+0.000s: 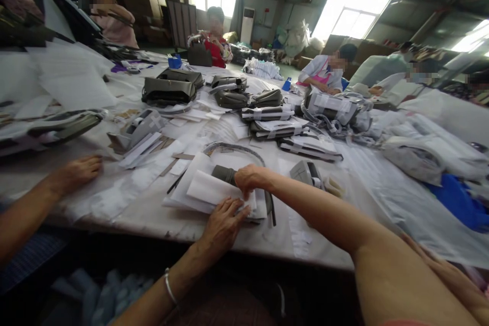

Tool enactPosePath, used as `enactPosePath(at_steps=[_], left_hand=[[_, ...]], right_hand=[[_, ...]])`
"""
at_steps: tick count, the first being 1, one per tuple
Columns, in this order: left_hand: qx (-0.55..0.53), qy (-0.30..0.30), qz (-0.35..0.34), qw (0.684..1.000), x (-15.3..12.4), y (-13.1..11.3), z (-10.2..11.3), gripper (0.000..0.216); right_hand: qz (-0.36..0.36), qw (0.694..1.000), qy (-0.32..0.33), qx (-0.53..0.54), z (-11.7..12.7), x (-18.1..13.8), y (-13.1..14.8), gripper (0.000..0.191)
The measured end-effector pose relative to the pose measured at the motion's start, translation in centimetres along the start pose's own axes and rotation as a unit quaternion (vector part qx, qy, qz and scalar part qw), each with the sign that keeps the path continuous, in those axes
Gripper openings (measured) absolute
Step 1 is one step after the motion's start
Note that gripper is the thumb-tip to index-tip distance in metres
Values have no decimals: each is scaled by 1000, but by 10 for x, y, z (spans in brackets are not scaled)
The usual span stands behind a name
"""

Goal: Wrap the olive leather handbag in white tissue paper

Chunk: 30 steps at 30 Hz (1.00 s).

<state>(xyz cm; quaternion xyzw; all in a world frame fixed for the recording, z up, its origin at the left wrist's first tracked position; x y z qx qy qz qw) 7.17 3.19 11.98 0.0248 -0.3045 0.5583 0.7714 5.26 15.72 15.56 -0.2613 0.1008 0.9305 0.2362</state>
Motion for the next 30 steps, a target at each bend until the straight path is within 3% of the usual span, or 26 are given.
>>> enactPosePath(at_steps=[5, 10, 14, 16, 20, 24, 27, 30], left_hand=[[-7, 2, 3, 1000, 1, 1, -2, 48], [0, 3, 9, 1000, 1, 1, -1, 43], [-1, -1, 10, 1000, 1, -1, 2, 41], [-1, -3, 11, 1000, 1, -1, 3, 41], [-10, -4, 14, 1000, 1, -1, 2, 40], [-10, -3, 16, 1000, 2, 0, 0, 39], [2, -2, 13, 1000, 1, -1, 1, 40], [4, 6, 18, 1000, 0, -1, 1, 41]], right_hand=[[17, 999, -11, -49, -2, 14, 2, 48], [66, 981, -104, -147, 10, 11, -27, 32], [-27, 965, -242, -99, 34, -11, -73, 30], [-62, 956, -277, -79, 34, -26, -81, 20], [-62, 954, -294, 13, 4, -45, -62, 14], [-56, 961, -258, 75, -33, -45, -45, 38], [-85, 958, -266, 69, -36, -47, -48, 47], [-79, 946, -307, 72, -25, -48, -40, 44]])
Point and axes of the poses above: each hand's wrist, its own x-axis towards the middle knuckle, its own z-axis out of the back of the hand, y = z × x, the point moved 8 cm from there along x, towards the middle knuckle, and after that the axes turned 1 degree about -y, right-handed, at the moved point
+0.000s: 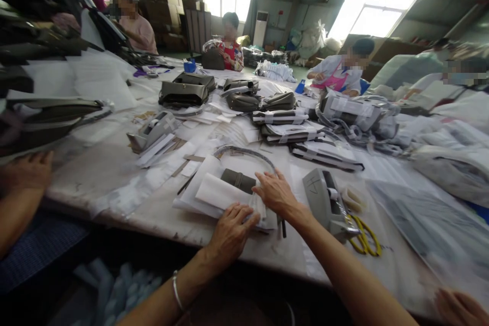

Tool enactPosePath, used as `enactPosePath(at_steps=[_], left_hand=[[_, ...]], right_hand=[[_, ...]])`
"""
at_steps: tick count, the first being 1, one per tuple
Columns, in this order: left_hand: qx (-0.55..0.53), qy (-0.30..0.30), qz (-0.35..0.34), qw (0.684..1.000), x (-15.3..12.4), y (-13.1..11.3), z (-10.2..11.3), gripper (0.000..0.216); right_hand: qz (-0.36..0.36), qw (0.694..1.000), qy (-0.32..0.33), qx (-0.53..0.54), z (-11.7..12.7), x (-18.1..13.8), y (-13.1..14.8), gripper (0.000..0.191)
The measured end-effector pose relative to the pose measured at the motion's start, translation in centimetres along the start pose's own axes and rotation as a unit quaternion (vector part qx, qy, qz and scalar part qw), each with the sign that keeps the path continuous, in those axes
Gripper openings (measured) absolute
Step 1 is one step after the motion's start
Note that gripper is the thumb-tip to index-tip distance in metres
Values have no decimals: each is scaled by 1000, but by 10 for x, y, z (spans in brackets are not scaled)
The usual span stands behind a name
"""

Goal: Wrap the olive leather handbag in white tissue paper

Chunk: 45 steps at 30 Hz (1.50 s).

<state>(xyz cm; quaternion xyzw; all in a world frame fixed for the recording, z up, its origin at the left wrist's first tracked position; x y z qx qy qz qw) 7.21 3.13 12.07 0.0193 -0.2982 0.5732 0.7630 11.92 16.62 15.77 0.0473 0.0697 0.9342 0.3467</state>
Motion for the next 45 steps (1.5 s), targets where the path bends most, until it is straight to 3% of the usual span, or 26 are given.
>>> enactPosePath(at_steps=[4, 8, 10, 13, 17, 21, 24, 30, 33, 37, 41, 45], left_hand=[[-10, -7, 2, 1000, 0, 1, -6, 35], [23, -26, -59, 998, -5, -2, -5, 22], [51, -21, -108, 993, -11, -1, 4, 22], [127, -45, -132, 982, -22, 15, 36, 24], [232, -110, -55, 965, -33, 53, 81, 24], [234, -135, -36, 962, -37, 74, 77, 18], [181, -112, -4, 977, -38, 85, 68, 17], [52, 19, 15, 998, -34, 88, 88, 41], [-8, -23, 99, 995, -25, 102, 107, 52], [-31, -86, 225, 970, -15, 120, 115, 44], [-27, -50, 288, 956, -5, 129, 117, 36], [-12, 5, 332, 943, -1, 145, 118, 36]], right_hand=[[31, 985, -44, 162, -5, 12, 36, 43], [60, 961, -27, 267, -39, 16, 60, 47], [62, 959, -47, 272, -59, 14, 52, 50], [105, 960, -135, 224, -83, 17, 27, 51], [248, 937, -228, 98, -98, 25, 22, 51], [306, 908, -286, -5, -89, 15, 44, 62], [347, 883, -308, -67, -89, 2, 68, 61], [308, 890, -325, -91, -99, -6, 80, 76], [265, 905, -325, -73, -93, -8, 79, 80], [192, 933, -305, -7, -71, -15, 80, 62], [149, 952, -260, 58, -53, -20, 83, 50], [142, 962, -229, 36, -50, -18, 91, 49]])
Point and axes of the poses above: each hand's wrist, its own x-axis towards the middle knuckle, its own z-axis out of the back of the hand, y = z × x, the point moved 8 cm from there along x, towards the middle knuckle, and after that the axes turned 1 degree about -y, right-handed, at the moved point
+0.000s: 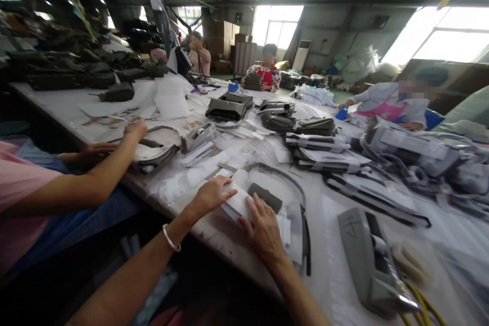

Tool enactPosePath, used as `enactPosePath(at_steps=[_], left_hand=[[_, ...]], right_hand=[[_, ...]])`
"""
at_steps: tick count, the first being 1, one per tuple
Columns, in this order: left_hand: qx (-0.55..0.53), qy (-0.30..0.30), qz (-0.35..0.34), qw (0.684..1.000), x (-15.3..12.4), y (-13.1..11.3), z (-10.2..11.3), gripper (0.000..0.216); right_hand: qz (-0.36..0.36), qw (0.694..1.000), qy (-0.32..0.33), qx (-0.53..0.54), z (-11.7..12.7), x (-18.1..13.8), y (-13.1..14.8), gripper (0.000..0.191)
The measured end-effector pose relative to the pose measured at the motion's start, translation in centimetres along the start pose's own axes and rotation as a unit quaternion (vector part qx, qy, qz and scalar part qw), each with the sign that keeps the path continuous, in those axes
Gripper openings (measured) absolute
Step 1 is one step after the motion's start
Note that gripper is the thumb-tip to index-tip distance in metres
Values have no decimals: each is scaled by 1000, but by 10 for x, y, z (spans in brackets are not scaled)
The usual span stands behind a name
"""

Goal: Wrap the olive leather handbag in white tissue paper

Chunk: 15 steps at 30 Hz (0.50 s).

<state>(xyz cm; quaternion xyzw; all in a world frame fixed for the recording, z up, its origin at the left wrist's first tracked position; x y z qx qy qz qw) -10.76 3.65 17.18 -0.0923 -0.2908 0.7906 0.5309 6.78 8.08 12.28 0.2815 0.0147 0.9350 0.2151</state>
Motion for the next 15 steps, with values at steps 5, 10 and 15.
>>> enactPosePath(at_steps=[5, 10, 15], left_hand=[[15, 1, 21, 1000, 3, 1, -3, 16], [15, -1, 11, 1000, 7, 1, -18, 7], [-14, -4, -14, 1000, 13, 15, -22, 7]], right_hand=[[4, 998, 43, -52, 0, 2, 12, 46], [32, 996, 71, -37, 4, 3, 21, 64], [21, 994, 103, -41, -5, 5, 21, 56]])
Point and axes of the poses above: each hand's wrist, its own x-axis towards the middle knuckle, its own z-axis out of the back of the hand, y = z × x, the point moved 8 cm from there along x, towards the middle knuckle, and after that the axes turned 1 degree about -y, right-handed, at the moved point
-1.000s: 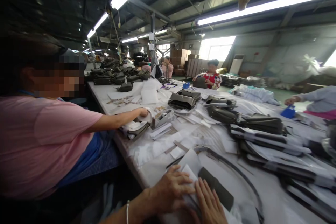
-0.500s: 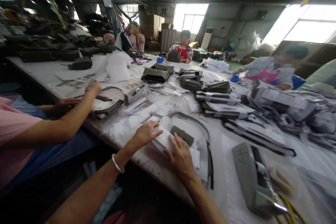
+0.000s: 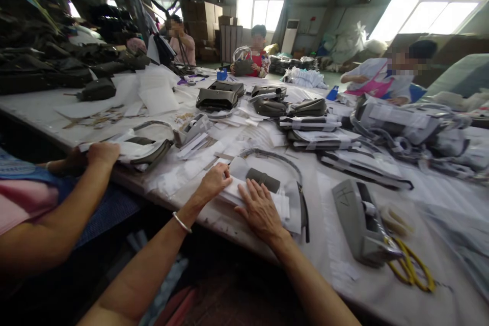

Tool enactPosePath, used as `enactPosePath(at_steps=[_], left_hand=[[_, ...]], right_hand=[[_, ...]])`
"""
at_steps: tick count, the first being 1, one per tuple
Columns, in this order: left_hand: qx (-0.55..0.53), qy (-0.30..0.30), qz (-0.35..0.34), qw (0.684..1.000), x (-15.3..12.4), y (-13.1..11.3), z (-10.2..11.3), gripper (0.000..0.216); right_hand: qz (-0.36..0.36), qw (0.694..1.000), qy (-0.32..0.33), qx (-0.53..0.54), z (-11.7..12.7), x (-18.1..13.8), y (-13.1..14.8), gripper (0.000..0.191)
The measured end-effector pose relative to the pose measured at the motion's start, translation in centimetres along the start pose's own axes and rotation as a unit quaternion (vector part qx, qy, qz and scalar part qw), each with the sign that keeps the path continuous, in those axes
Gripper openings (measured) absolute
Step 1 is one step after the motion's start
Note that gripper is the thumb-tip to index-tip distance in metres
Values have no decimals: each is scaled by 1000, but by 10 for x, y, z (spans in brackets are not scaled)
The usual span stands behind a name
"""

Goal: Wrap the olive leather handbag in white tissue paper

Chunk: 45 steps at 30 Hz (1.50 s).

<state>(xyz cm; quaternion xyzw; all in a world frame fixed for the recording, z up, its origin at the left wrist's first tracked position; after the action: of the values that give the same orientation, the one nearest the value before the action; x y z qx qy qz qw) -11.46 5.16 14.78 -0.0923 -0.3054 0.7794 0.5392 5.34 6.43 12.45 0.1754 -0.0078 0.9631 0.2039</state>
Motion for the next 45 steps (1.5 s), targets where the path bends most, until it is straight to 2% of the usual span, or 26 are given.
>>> enactPosePath(at_steps=[6, 10, 15, 19, 23, 26, 28, 31, 35, 38, 40, 43, 45], left_hand=[[-30, 17, -41, 999, -8, 7, 9, 17], [-13, 44, -33, 998, -9, 10, 11, 19], [49, 72, 17, 996, 13, 7, 16, 27], [86, 88, 13, 992, 37, -8, 13, 32], [74, 103, 15, 992, 47, -6, -1, 35], [47, 100, 32, 993, 44, 9, -11, 31], [26, 86, 41, 995, 41, 21, -15, 29], [1, 62, 47, 997, 36, 32, -18, 25], [-8, 28, 35, 999, 32, 32, -14, 19], [-5, -15, 6, 1000, 24, 20, 0, 20], [-19, -38, -68, 997, 14, 3, 11, 19], [-50, -5, -222, 974, -13, -21, 18, 20], [-40, 36, -266, 962, -31, -25, 13, 24]], right_hand=[[-62, 998, 18, 1, -8, 5, -3, 51], [-89, 991, 27, 101, -4, 6, -16, 53], [-181, 938, -8, 296, 6, 2, -51, 55], [-216, 920, -44, 325, 11, 3, -56, 61], [-231, 913, -79, 327, 15, 4, -59, 50], [-211, 919, -96, 317, 18, 5, -59, 43], [-162, 943, -100, 274, 21, 6, -49, 46], [-71, 982, -70, 159, 18, 8, -24, 49], [-20, 998, -22, 57, 4, 10, -2, 43], [-11, 999, -12, 44, -1, 10, 2, 43], [-12, 999, -13, 44, -3, 10, 2, 43], [-22, 999, -5, 45, -3, 11, 0, 43], [-25, 999, 13, 46, -3, 12, -1, 44]])
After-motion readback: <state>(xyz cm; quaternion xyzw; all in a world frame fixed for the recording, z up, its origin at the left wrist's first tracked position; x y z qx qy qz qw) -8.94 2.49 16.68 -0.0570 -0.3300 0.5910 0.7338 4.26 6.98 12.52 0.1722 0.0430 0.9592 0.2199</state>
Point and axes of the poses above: each hand's wrist, its own x-axis towards the middle knuckle, its own z-axis out of the back of the hand, y = z × x, the point moved 8 cm from there along x, towards the middle knuckle, and after that the axes turned 1 degree about -y, right-handed, at the moved point
